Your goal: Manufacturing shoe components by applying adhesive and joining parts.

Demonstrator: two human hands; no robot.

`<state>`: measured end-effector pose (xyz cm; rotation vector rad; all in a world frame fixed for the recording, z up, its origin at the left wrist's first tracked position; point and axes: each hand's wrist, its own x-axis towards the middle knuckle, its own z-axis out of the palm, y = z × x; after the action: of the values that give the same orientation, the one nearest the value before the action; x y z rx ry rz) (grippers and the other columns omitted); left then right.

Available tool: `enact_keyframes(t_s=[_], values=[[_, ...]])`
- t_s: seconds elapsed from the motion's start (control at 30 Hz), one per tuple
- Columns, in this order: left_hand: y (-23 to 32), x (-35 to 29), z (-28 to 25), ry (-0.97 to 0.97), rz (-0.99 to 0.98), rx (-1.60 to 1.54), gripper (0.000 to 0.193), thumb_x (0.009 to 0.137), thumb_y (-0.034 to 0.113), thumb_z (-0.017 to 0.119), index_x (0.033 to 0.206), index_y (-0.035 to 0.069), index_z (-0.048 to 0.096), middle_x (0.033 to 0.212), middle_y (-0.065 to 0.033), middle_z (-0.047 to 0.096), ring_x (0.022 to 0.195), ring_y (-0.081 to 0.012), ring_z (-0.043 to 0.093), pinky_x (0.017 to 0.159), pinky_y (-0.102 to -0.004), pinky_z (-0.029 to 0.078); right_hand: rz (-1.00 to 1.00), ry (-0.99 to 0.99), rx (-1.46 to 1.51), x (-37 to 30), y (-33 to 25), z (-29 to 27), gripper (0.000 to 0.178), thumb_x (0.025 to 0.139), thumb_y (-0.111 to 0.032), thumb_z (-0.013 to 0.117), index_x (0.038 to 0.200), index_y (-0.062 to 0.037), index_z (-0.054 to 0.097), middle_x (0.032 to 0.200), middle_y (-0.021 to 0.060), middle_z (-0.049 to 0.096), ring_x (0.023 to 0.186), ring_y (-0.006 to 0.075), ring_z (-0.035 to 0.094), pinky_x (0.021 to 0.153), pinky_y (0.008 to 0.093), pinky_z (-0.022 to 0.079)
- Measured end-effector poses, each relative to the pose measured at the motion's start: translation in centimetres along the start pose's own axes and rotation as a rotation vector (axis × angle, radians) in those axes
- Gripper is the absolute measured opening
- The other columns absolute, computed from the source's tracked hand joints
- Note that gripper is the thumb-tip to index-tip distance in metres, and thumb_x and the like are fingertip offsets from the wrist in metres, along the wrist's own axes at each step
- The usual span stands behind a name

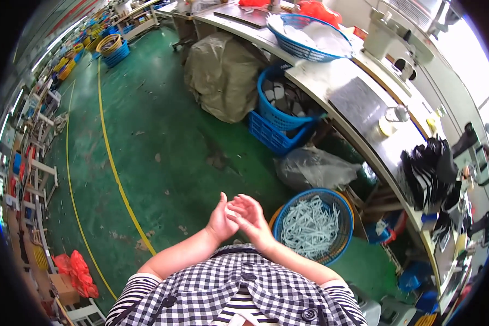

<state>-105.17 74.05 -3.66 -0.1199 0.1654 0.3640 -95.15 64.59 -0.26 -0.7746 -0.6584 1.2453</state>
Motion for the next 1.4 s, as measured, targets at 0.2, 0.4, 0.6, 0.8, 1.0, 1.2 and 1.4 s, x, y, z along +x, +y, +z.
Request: enact_keyframes(t_s=[0.2, 0.4, 0.6, 0.8, 1.0, 1.2, 1.4], values=[[4.5, 5.0, 3.3, 0.318, 0.155, 0.221, 0.062, 0.091, 0.062, 0.035, 0.108, 0.007, 0.058, 0.124, -0.0169, 0.055, 0.115, -0.0328, 0.052, 0.090, -0.0432, 0.044, -0.441, -0.189, -0.848, 8.3, 0.4, -0.1, 0.057, 0.086, -0.018, 0.061, 0.134, -0.0007, 0.035, 0.138, 0.0219, 0.032, 0.129, 0.0372, 0.034, 0.105, 0.0445, 0.031], [12.1, 15.1, 7.6, 0.482, 0.236, 0.176, 0.054, 0.089, 0.059, 0.043, 0.098, 0.008, 0.060, 0.108, -0.0121, 0.063, 0.097, -0.0286, 0.059, 0.082, -0.0398, 0.047, -0.498, -0.346, -0.991, 18.1, -1.9, -7.4, 0.061, 0.082, -0.020, 0.066, 0.133, -0.0007, 0.037, 0.134, 0.0219, 0.040, 0.123, 0.0391, 0.043, 0.097, 0.0413, 0.043], [23.9, 25.5, 16.6, 0.050, 0.459, 0.267, 0.030, 0.091, 0.035, 0.053, 0.091, 0.007, 0.064, 0.100, -0.0092, 0.067, 0.096, -0.0232, 0.061, 0.085, -0.0390, 0.047, 0.408, -0.193, -0.564, 20.9, -5.9, -15.7, 0.040, 0.097, -0.027, 0.046, 0.133, -0.0089, 0.045, 0.127, 0.0087, 0.054, 0.117, 0.0184, 0.051, 0.101, 0.0309, 0.038], [34.1, 36.1, 19.4, 0.150, 0.499, 0.477, 0.019, 0.090, 0.026, 0.057, 0.088, 0.008, 0.061, 0.095, -0.0074, 0.066, 0.089, -0.0201, 0.061, 0.078, -0.0340, 0.049, 0.627, 0.227, -0.397, 18.6, -10.8, -23.5, 0.045, 0.096, -0.026, 0.051, 0.136, -0.0076, 0.044, 0.125, 0.0063, 0.058, 0.114, 0.0135, 0.052, 0.098, 0.0283, 0.040], [42.0, 56.2, 22.4, 0.292, 0.388, 0.660, 0.033, 0.092, 0.032, 0.055, 0.065, 0.014, 0.047, 0.084, -0.0056, 0.066, 0.077, -0.0168, 0.061, 0.067, -0.0303, 0.046, 0.362, 0.716, -0.328, 27.4, -14.8, -29.6, 0.042, 0.093, -0.026, 0.055, 0.129, -0.0050, 0.048, 0.109, 0.0117, 0.064, 0.102, 0.0207, 0.061, 0.087, 0.0328, 0.048], [48.3, 80.2, 31.3, 0.191, 0.459, 1.531, 0.048, 0.090, 0.055, 0.049, 0.075, 0.011, 0.061, 0.077, -0.0031, 0.066, 0.074, -0.0120, 0.060, 0.062, -0.0264, 0.044, -0.054, 1.101, -0.098, 47.5, -23.5, -34.0, 0.063, 0.091, -0.027, 0.058, 0.141, -0.0073, 0.026, 0.127, 0.0172, 0.049, 0.109, 0.0281, 0.056, 0.085, 0.0404, 0.051], [51.1, 98.3, 31.7, 0.092, 0.571, 2.523, 0.055, 0.087, 0.053, 0.052, 0.092, 0.000, 0.065, 0.095, -0.0172, 0.067, 0.090, -0.0292, 0.063, 0.078, -0.0390, 0.048, -0.171, 1.317, 0.111, 60.0, -27.0, -39.8, 0.073, 0.080, -0.014, 0.067, 0.138, -0.0071, 0.023, 0.127, 0.0147, 0.045, 0.103, 0.0257, 0.057, 0.082, 0.0390, 0.052]])
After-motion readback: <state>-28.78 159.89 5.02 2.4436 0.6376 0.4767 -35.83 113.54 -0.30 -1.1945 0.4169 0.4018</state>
